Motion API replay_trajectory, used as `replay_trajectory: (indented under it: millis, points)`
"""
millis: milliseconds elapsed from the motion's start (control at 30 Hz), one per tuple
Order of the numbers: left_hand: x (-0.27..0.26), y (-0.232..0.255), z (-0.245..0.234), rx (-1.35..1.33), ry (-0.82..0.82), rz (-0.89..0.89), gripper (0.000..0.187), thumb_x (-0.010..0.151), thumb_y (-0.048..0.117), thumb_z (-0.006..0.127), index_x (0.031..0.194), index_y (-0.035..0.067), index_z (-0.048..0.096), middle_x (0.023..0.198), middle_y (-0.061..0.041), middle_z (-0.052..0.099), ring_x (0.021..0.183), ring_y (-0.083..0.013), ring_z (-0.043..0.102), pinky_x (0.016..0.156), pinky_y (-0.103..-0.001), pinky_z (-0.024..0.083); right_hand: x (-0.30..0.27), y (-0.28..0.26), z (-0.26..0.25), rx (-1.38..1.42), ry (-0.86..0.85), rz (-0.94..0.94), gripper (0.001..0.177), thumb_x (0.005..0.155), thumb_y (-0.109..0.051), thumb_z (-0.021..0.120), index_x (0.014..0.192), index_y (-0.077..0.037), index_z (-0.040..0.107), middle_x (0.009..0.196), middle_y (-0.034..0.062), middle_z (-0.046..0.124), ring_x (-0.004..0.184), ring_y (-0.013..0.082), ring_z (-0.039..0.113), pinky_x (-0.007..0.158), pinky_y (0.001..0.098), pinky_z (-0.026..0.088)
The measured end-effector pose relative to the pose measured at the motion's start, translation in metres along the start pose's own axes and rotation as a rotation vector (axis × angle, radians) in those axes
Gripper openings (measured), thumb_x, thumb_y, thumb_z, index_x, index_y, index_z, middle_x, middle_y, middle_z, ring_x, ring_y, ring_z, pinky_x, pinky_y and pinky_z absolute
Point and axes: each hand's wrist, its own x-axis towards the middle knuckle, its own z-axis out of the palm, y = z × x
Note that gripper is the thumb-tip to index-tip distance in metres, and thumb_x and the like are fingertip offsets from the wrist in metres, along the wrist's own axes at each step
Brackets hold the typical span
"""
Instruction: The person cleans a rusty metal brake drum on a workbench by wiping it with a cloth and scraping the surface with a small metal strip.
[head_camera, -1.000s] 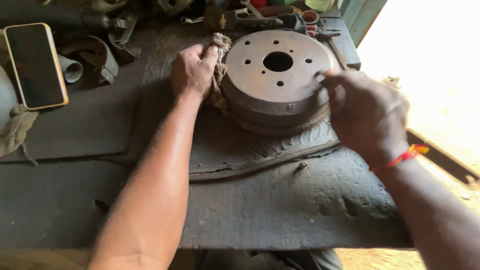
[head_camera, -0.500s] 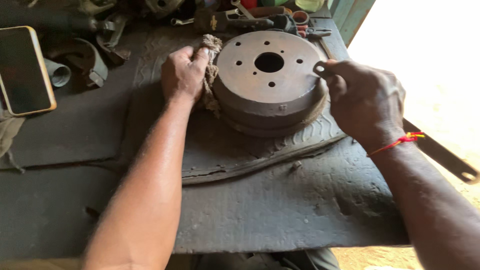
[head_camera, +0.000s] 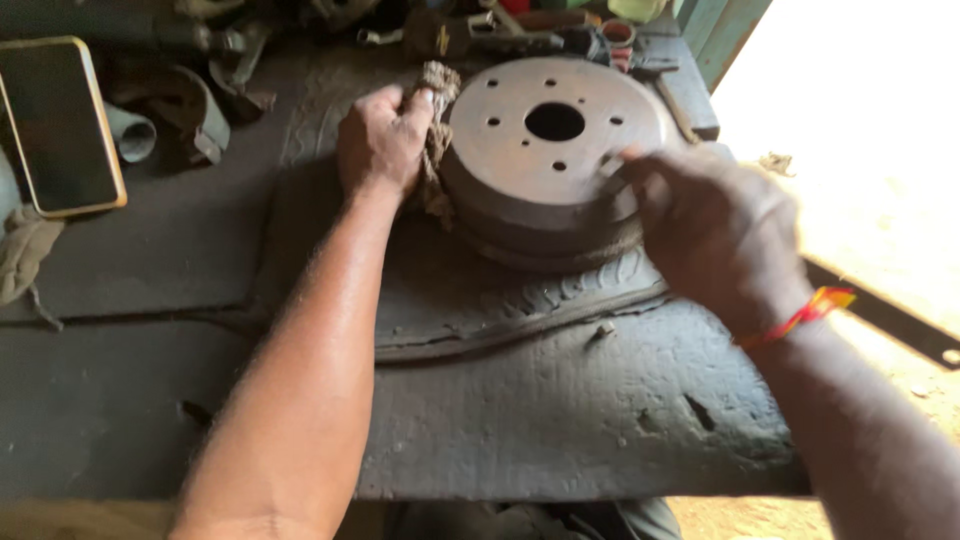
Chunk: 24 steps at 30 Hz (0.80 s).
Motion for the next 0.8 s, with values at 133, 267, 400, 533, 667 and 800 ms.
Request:
replay_trajectory:
  millis: [133, 267, 400, 533, 667, 800]
  points:
    - [0.001, 0.004, -0.004, -0.064, -0.091, -0.141, 0.044, 0.089, 0.046, 0.066, 0.071, 0.006, 0.063, 0.067, -0.014, 0.067, 0.064, -0.0296, 0.066, 0.059, -0.045, 0.047, 0.003, -0.012, -0.008, 0.197, 0.061, -0.007, 0.019, 0.104, -0.010, 0.059, 0.112, -0.011, 0.076, 0.084, 0.0116, 0.074, 0.065, 0.0223, 0.069, 0.051, 0.0341, 0.053]
    - [-0.001, 0.004, -0.001, -0.088, -0.078, -0.123, 0.045, 0.089, 0.046, 0.067, 0.069, 0.006, 0.060, 0.063, -0.013, 0.063, 0.059, -0.0269, 0.061, 0.057, -0.044, 0.045, 0.001, -0.020, -0.006, 0.119, -0.051, -0.030, 0.017, 0.104, -0.016, 0.063, 0.112, -0.016, 0.078, 0.080, 0.0060, 0.075, 0.053, 0.0169, 0.066, 0.043, 0.0313, 0.049]
    - [0.001, 0.002, 0.002, -0.013, -0.011, -0.043, 0.045, 0.089, 0.044, 0.069, 0.069, 0.005, 0.060, 0.066, -0.014, 0.063, 0.059, -0.0287, 0.059, 0.054, -0.046, 0.044, -0.003, -0.022, -0.008, 0.037, 0.085, -0.107, 0.017, 0.105, -0.015, 0.063, 0.112, -0.014, 0.078, 0.084, 0.0087, 0.075, 0.065, 0.0207, 0.070, 0.055, 0.0323, 0.055]
    - [0.000, 0.007, -0.002, -0.068, -0.092, -0.144, 0.043, 0.090, 0.045, 0.065, 0.070, 0.007, 0.064, 0.068, -0.016, 0.068, 0.065, -0.0339, 0.065, 0.060, -0.048, 0.047, -0.004, -0.009, 0.006, 0.084, -0.065, 0.002, 0.021, 0.104, -0.011, 0.061, 0.113, -0.015, 0.080, 0.083, 0.0073, 0.078, 0.055, 0.0171, 0.069, 0.045, 0.0311, 0.053]
    - [-0.004, 0.009, -0.006, -0.036, -0.067, -0.130, 0.043, 0.090, 0.045, 0.067, 0.075, 0.005, 0.065, 0.075, -0.019, 0.069, 0.070, -0.0377, 0.067, 0.064, -0.049, 0.049, 0.007, 0.024, 0.011, 0.067, -0.007, 0.116, 0.019, 0.109, -0.020, 0.065, 0.120, -0.019, 0.080, 0.089, 0.0077, 0.078, 0.066, 0.0168, 0.071, 0.054, 0.0328, 0.054]
    - [-0.002, 0.013, -0.007, -0.040, -0.082, -0.153, 0.043, 0.088, 0.047, 0.068, 0.075, 0.006, 0.066, 0.076, -0.020, 0.070, 0.069, -0.0378, 0.068, 0.064, -0.048, 0.050, 0.001, 0.025, 0.009, 0.067, -0.048, 0.125, 0.019, 0.110, -0.021, 0.063, 0.116, -0.020, 0.081, 0.085, 0.0069, 0.077, 0.060, 0.0171, 0.069, 0.051, 0.0333, 0.052]
